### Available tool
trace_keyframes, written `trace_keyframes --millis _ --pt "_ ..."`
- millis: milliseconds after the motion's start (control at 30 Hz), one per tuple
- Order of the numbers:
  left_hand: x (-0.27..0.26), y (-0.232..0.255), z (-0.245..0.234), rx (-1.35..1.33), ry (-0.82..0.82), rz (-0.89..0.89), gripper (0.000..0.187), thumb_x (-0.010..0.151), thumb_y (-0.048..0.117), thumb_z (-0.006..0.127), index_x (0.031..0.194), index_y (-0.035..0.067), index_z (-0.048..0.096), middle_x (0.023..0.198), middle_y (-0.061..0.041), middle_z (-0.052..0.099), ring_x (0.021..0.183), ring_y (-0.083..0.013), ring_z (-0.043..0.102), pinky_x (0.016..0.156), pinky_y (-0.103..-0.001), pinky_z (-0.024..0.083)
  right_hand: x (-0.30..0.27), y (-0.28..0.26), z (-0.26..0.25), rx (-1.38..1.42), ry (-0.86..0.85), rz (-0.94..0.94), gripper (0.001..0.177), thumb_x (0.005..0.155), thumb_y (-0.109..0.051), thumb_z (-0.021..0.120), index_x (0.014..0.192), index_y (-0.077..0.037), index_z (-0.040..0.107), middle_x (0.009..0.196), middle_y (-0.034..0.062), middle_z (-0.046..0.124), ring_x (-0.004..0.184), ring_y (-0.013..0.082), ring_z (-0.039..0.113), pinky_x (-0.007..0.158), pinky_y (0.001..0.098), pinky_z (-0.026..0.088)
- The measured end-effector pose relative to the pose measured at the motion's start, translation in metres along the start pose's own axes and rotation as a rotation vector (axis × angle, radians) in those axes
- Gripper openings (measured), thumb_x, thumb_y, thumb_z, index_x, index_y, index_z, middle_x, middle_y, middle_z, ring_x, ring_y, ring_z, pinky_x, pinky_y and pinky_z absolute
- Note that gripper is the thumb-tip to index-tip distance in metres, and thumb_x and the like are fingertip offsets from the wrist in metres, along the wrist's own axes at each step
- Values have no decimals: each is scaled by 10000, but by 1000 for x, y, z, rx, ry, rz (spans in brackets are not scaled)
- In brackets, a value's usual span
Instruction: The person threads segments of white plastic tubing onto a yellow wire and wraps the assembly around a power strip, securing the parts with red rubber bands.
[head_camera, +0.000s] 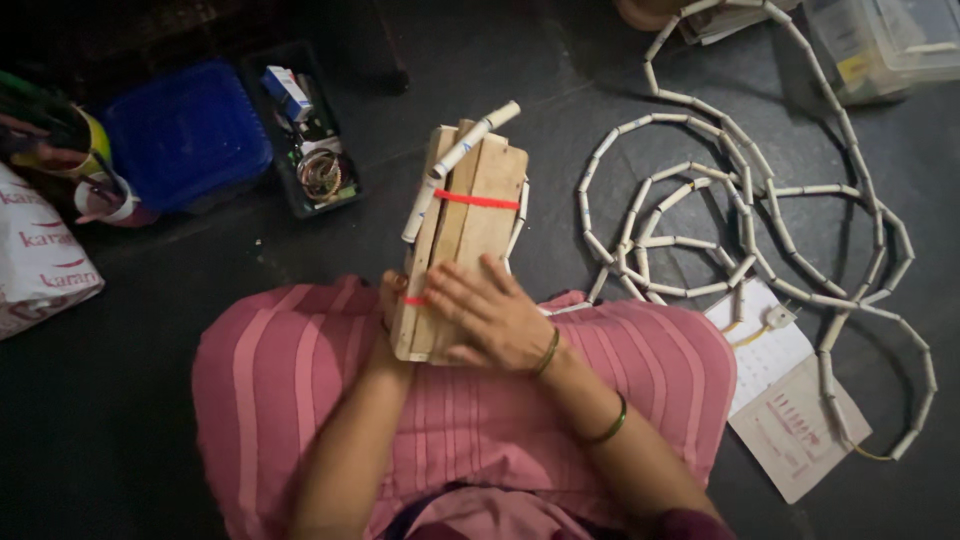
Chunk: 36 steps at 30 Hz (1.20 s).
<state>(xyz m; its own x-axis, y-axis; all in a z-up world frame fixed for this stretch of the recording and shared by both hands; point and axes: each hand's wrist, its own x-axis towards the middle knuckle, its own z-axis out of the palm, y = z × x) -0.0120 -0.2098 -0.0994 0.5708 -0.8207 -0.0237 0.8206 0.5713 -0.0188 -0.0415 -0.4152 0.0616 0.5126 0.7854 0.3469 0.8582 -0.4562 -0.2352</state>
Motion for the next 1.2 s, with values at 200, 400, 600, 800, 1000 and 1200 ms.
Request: trace_keyframes --millis 200,400,600,800,1000,1200 --pt "-3 1 -7 -25 -15 -18 660 788 235 625 1362 -83 555 1244 -282 676 1079 -406 700 986 -492 561 -13 31 -15 -206 101 328 880 953 -646 547 1606 -91 347 1675 152 286 1565 372 157 1224 652 0" --pt "-2 0 -7 -25 -4 -63 698 753 216 635 1377 -82 542 1260 -296 667 1086 -419 699 992 -503 559 -17 31 -16 -197 194 487 943 966 -633 577 1636 -44 273 1716 159 221 1598 419 104 1251 635 -15" --pt "0 -5 -1 -22 36 -127 740 718 197 645 1393 -82 528 1276 -310 657 1093 -432 698 998 -515 556 -15 27 -31 -121 318 630 1020 928 -487 737 1641 17 209 1721 253 182 1620 435 89 1289 630 55" --pt "-4 -8 -21 -116 56 -231 711 795 215 654 1420 -96 515 1279 -333 643 1070 -451 704 980 -529 570 -19 45 -50 146 614 570 1049 754 -309 946 1565 21 368 1574 250 447 1511 391 430 1264 478 359" --pt "6 -1 -38 -166 -147 -441 691 840 222 630 1439 -98 505 1303 -339 640 1106 -441 701 975 -551 562 -23 49 -42 443 679 701 898 700 -304 974 1409 21 530 1332 140 630 1229 251 657 1069 376 547" --pt "2 -22 9 -189 -8 -275 732 837 261 626 1461 -78 451 1329 -316 613 1137 -420 673 992 -527 544 -24 51 -33 540 712 654 918 689 -258 971 1426 19 498 1391 169 603 1291 291 619 1134 408 510"
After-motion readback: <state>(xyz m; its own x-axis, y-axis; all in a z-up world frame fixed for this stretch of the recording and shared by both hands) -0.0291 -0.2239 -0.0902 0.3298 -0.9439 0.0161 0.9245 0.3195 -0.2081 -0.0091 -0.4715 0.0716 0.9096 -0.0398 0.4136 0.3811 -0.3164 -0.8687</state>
